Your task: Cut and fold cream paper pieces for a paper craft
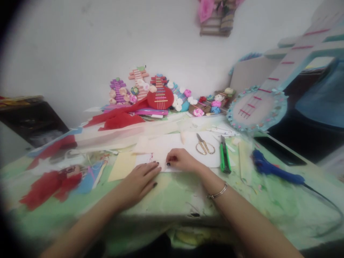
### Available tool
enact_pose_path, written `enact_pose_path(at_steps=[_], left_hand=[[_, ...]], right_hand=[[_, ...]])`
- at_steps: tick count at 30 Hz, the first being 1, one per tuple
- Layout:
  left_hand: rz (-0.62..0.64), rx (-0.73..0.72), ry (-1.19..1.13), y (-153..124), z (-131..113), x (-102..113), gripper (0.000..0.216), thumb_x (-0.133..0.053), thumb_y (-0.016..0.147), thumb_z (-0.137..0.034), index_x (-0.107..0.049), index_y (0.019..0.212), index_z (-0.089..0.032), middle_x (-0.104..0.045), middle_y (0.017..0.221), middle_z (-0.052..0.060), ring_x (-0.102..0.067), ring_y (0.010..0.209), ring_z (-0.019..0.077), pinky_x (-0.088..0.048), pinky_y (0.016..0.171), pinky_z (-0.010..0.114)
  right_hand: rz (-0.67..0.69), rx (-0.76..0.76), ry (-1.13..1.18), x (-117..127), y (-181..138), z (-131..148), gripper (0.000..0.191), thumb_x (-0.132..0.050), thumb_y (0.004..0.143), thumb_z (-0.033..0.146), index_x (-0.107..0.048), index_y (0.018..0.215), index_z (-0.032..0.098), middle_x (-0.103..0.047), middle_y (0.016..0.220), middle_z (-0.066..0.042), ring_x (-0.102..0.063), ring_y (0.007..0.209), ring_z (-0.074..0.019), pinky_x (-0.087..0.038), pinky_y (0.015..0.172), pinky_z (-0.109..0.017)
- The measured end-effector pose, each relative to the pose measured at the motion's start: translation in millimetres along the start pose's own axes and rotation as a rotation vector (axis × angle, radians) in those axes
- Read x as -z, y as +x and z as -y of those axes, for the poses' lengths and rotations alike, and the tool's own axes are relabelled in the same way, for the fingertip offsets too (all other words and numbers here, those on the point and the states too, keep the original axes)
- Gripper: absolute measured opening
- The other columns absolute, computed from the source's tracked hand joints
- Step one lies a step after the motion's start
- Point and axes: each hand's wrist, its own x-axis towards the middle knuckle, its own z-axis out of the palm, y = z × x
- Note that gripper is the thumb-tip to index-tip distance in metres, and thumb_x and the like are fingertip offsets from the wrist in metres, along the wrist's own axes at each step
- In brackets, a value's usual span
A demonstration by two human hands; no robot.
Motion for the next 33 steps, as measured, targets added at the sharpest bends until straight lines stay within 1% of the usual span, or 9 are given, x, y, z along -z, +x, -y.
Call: enact_pose_path(at_steps=[3,8,13,16,21,26,33], left_hand=[[0.003,-0.002,-0.004,-0.1,-0.3,1.0,0.039,-0.041,0.089,-0.029,-0.044,0.127,-0.02,-0.046,0.131,0.011,-0.043,0.117,0.0255,-0.037,0.097,0.043],[0.025,0.029,-0.002,-0.3,-1.4,2.5,0.043,-0.042,0.089,-0.03,-0.042,0.129,-0.015,-0.045,0.131,0.012,-0.042,0.118,0.0248,-0.035,0.1,0.041],[0.031,0.018,-0.007,-0.5,-1.2,2.8,0.043,-0.041,0.09,-0.031,-0.04,0.131,-0.019,-0.044,0.135,0.009,-0.04,0.121,0.024,-0.034,0.1,0.041],[0.045,0.004,-0.016,-0.4,-1.2,3.8,0.043,-0.04,0.09,-0.03,-0.039,0.132,-0.019,-0.044,0.135,0.008,-0.038,0.123,0.0234,-0.033,0.101,0.041],[0.051,0.018,-0.026,0.1,-2.3,6.2,0.044,-0.041,0.09,-0.031,-0.04,0.131,-0.019,-0.044,0.135,0.008,-0.038,0.123,0.0233,-0.033,0.102,0.041],[0.05,0.01,-0.025,-0.2,-2.6,7.1,0.044,-0.041,0.09,-0.031,-0.04,0.131,-0.019,-0.043,0.135,0.009,-0.038,0.124,0.024,-0.033,0.101,0.042],[0.06,-0.009,-0.016,-0.8,-1.9,6.1,0.041,-0.041,0.09,-0.031,-0.042,0.129,-0.02,-0.041,0.137,0.009,-0.036,0.126,0.0244,-0.032,0.102,0.043]], right_hand=[[-0.008,0.0,-0.013,-2.0,1.3,-1.3,0.017,-0.053,0.07,0.007,-0.067,0.077,0.014,-0.063,0.073,-0.002,-0.053,0.064,-0.0114,-0.039,0.06,-0.021],[-0.011,-0.012,-0.024,-5.2,2.5,-3.8,0.018,-0.053,0.07,0.007,-0.067,0.078,0.014,-0.064,0.071,-0.002,-0.054,0.063,-0.0119,-0.039,0.061,-0.022],[-0.006,-0.015,-0.008,-5.1,2.2,-3.4,0.019,-0.053,0.07,0.006,-0.068,0.077,0.015,-0.066,0.072,-0.002,-0.056,0.065,-0.0125,-0.041,0.062,-0.022],[-0.016,-0.026,-0.009,-5.3,2.5,-3.3,0.018,-0.053,0.07,0.006,-0.068,0.076,0.015,-0.066,0.072,-0.002,-0.056,0.065,-0.0124,-0.041,0.063,-0.022],[-0.036,-0.073,0.028,-7.2,3.4,-4.9,0.013,-0.056,0.07,0.01,-0.065,0.078,0.015,-0.064,0.07,-0.002,-0.055,0.063,-0.0115,-0.041,0.061,-0.022],[-0.046,-0.079,0.034,-8.4,3.5,-5.6,0.011,-0.057,0.068,0.012,-0.064,0.075,0.015,-0.062,0.065,0.0,-0.053,0.06,-0.0104,-0.04,0.058,-0.02],[-0.05,-0.078,-0.003,-9.2,3.2,-2.2,0.01,-0.055,0.072,0.016,-0.065,0.075,0.016,-0.061,0.064,0.0,-0.052,0.059,-0.01,-0.039,0.057,-0.02]])
